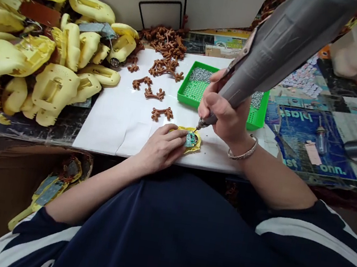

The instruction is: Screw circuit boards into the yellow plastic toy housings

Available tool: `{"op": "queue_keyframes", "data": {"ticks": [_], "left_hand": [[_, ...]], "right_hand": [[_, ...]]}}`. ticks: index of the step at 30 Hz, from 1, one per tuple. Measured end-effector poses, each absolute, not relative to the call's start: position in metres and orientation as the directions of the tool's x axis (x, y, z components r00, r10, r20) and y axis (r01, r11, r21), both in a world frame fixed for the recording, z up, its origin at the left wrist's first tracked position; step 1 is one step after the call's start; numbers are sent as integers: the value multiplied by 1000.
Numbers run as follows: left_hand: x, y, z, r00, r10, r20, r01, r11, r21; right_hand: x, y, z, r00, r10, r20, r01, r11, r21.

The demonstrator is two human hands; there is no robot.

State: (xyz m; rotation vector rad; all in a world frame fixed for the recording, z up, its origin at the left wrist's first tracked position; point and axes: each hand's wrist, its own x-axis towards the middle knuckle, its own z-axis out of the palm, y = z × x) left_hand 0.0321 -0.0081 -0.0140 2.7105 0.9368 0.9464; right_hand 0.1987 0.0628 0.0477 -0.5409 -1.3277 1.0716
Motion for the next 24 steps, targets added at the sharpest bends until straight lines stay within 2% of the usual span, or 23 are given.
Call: {"op": "queue_keyframes", "data": {"ticks": [2, 5, 8, 11, 16, 21, 24], "left_hand": [[29, -8, -13, 628, 588, 510, 510, -806, 301], [20, -10, -9, 631, 609, 480, 534, -790, 301], [11, -12, -6, 643, 635, 428, 553, -772, 315], [13, -10, -7, 655, 635, 409, 531, -772, 348], [45, 0, -14, 640, 642, 423, 539, -767, 349], [62, 4, -20, 628, 656, 418, 536, -755, 378], [61, 4, -21, 624, 643, 445, 534, -766, 358]], "right_hand": [[207, 65, 55, -36, 818, 574, -335, 531, -778], [228, 72, 70, 96, 731, 675, -258, 674, -692], [256, 85, 75, 222, 699, 680, -146, 714, -685], [286, 108, 62, 316, 696, 645, -22, 685, -728], [319, 145, 27, 280, 783, 555, 68, 560, -825], [323, 156, 13, 384, 720, 579, 101, 590, -801], [321, 155, 11, 374, 719, 586, 165, 570, -805]]}}
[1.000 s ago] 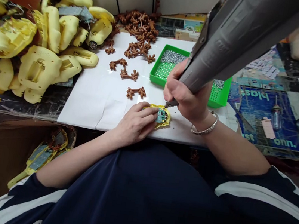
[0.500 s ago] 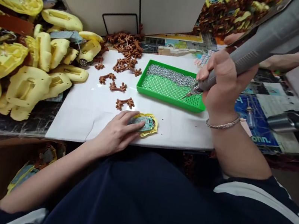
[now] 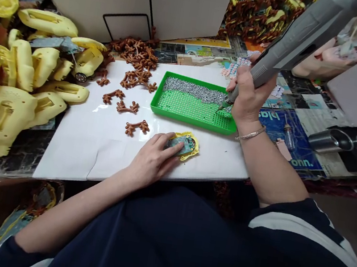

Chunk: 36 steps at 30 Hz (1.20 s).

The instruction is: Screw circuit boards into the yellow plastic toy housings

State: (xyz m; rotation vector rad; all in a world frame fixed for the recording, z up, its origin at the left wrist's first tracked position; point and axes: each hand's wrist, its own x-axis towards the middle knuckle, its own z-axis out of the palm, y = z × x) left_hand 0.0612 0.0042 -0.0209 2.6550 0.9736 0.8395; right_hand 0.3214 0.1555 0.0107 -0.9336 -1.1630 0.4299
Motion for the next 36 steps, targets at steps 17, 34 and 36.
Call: {"op": "queue_keyframes", "data": {"ticks": [17, 34, 36], "left_hand": [[59, 5, -23, 624, 640, 449, 503, -768, 396], [34, 32, -12, 431, 865, 256, 427, -445, 787], [35, 30, -11, 433, 865, 252, 424, -442, 791]], "right_hand": [[319, 154, 16, 363, 683, 634, 115, 643, -758], [195, 23, 62, 43, 811, 583, -273, 571, -774], [190, 20, 55, 5, 808, 590, -226, 575, -786]]}}
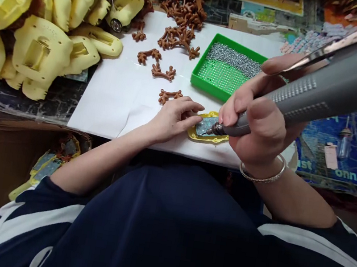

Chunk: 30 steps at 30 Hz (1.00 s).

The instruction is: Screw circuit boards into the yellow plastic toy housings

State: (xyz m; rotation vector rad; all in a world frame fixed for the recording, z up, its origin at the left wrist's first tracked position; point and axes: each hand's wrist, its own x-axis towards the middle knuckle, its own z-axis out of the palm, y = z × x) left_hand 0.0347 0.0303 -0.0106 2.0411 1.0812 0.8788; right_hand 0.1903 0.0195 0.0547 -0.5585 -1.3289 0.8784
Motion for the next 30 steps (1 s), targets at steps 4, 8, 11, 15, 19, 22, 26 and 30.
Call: {"op": "queue_keyframes", "data": {"ticks": [4, 8, 11, 15, 19, 22, 26, 30], "left_hand": [[35, 28, -8, 435, 866, 249, 417, -438, 796], [36, 28, -8, 444, 864, 236, 431, -437, 790], [37, 28, -9, 454, 858, 241, 442, -451, 775], [40, 29, -9, 470, 846, 251, 465, -479, 744], [44, 32, -10, 485, 840, 241, 506, -495, 707], [46, 34, -12, 483, 847, 220, 517, -479, 709], [46, 35, -13, 467, 860, 205, 528, -457, 716], [46, 34, -12, 472, 863, 180, 535, -443, 720]], "right_hand": [[189, 21, 41, -22, 839, 543, -119, 537, -835], [195, 25, 32, -57, 855, 516, -98, 510, -855], [198, 26, 29, -88, 838, 539, -84, 533, -842], [200, 25, 29, -113, 822, 558, -33, 558, -829], [197, 22, 36, -92, 829, 551, -49, 549, -834], [195, 21, 42, -106, 839, 533, -36, 533, -845], [198, 21, 42, -214, 816, 537, -22, 546, -838], [201, 20, 34, -342, 840, 421, 121, 484, -867]]}}
